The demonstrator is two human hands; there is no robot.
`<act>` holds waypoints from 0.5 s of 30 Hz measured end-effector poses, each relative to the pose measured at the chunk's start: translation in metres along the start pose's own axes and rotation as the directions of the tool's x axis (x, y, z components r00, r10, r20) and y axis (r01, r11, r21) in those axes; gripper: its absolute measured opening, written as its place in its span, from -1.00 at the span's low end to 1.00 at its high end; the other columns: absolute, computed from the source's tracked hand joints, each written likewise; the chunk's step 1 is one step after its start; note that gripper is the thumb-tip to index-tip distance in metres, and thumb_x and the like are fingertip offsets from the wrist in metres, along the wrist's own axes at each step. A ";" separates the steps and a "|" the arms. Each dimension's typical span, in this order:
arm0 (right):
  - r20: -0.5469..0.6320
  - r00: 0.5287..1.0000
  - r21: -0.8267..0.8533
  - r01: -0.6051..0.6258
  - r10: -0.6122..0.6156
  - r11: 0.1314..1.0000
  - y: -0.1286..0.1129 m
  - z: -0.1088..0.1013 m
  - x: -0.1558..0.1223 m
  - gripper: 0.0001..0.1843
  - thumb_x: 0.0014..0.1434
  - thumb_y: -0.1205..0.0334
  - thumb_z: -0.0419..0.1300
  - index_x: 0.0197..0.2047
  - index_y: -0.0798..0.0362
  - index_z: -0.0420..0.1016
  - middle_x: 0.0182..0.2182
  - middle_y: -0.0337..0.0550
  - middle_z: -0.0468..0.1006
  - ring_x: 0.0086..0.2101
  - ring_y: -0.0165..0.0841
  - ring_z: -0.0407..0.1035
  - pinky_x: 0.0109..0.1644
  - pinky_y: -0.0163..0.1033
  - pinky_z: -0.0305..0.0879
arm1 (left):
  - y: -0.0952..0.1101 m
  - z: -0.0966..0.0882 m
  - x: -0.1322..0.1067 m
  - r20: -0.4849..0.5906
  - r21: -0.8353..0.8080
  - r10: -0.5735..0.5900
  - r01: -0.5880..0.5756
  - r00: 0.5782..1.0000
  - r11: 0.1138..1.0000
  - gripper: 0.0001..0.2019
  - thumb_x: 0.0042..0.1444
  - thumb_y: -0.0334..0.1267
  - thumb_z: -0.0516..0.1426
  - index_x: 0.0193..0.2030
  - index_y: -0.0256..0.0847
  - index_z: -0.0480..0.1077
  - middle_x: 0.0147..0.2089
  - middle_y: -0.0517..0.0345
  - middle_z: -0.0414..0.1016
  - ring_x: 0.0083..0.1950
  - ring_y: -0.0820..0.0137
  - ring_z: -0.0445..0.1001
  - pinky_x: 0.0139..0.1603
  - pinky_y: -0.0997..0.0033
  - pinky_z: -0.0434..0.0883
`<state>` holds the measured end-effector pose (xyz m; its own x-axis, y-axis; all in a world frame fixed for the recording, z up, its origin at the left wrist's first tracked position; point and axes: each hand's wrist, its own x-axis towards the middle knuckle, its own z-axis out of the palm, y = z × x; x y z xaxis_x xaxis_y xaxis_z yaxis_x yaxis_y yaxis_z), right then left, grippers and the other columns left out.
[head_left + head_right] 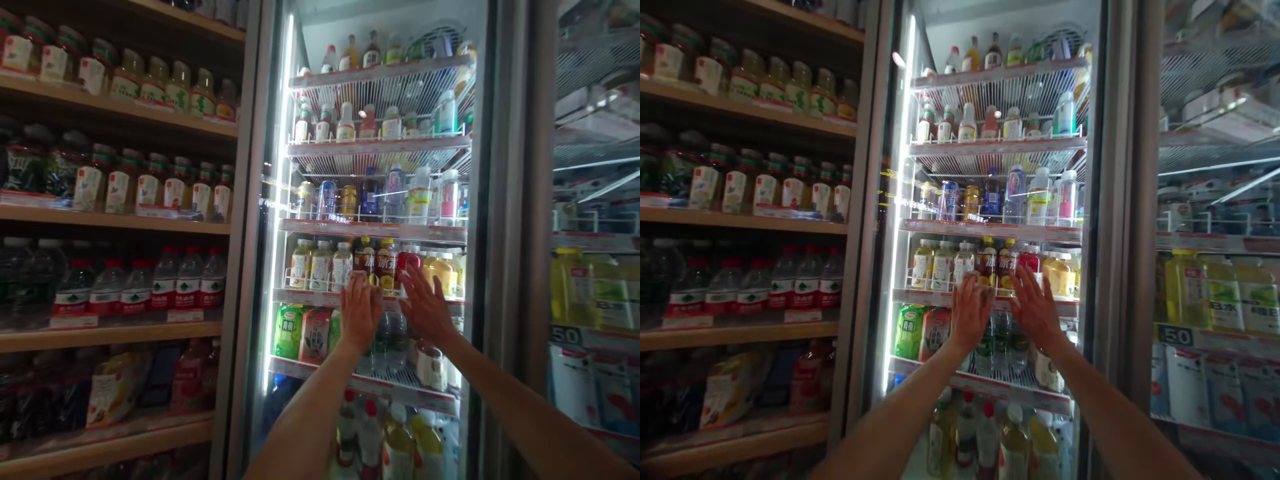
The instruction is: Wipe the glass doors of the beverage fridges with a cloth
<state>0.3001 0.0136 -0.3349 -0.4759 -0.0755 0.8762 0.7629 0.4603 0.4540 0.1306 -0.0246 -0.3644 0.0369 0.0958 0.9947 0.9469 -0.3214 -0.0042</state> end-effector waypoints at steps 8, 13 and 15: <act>0.015 1.000 -0.038 -0.006 0.006 0.999 0.016 0.006 -0.019 -0.28 0.26 0.17 -0.06 0.37 -0.01 -0.36 0.29 -0.03 0.06 0.29 -0.21 -0.17 0.29 0.12 -0.20 | -0.102 -0.029 -0.004 -0.077 0.199 0.059 -0.043 0.995 0.979 -0.69 0.14 -0.33 0.00 0.04 -0.16 0.31 0.15 -0.08 0.35 0.24 0.21 0.25 0.22 0.01 0.16; 0.006 0.999 0.008 -0.036 0.036 0.999 0.014 0.006 -0.017 -0.30 0.26 0.15 -0.06 0.37 -0.04 -0.31 0.29 -0.07 0.06 0.29 -0.21 -0.13 0.31 0.11 -0.24 | -0.116 -0.039 -0.019 -0.286 0.242 -0.148 0.221 0.947 0.945 -0.60 0.17 -0.40 -0.10 0.17 -0.36 0.16 0.26 -0.32 0.15 0.35 0.13 0.04 0.20 -0.03 0.18; 0.003 0.999 0.008 -0.034 0.034 0.999 0.016 0.007 -0.019 -0.30 0.25 0.15 -0.05 0.37 -0.04 -0.30 0.29 -0.07 0.05 0.29 -0.21 -0.13 0.31 0.11 -0.24 | -0.084 -0.021 -0.029 -0.076 0.232 0.161 -0.139 0.984 0.963 -0.62 0.18 -0.39 -0.08 0.15 -0.30 0.20 0.25 -0.19 0.23 0.37 0.21 0.00 0.25 0.06 0.13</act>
<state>0.3180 0.0280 -0.3451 -0.4512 -0.0577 0.8906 0.7748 0.4698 0.4230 0.0435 -0.0207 -0.3911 0.1641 -0.0292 0.9860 0.9806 -0.1040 -0.1663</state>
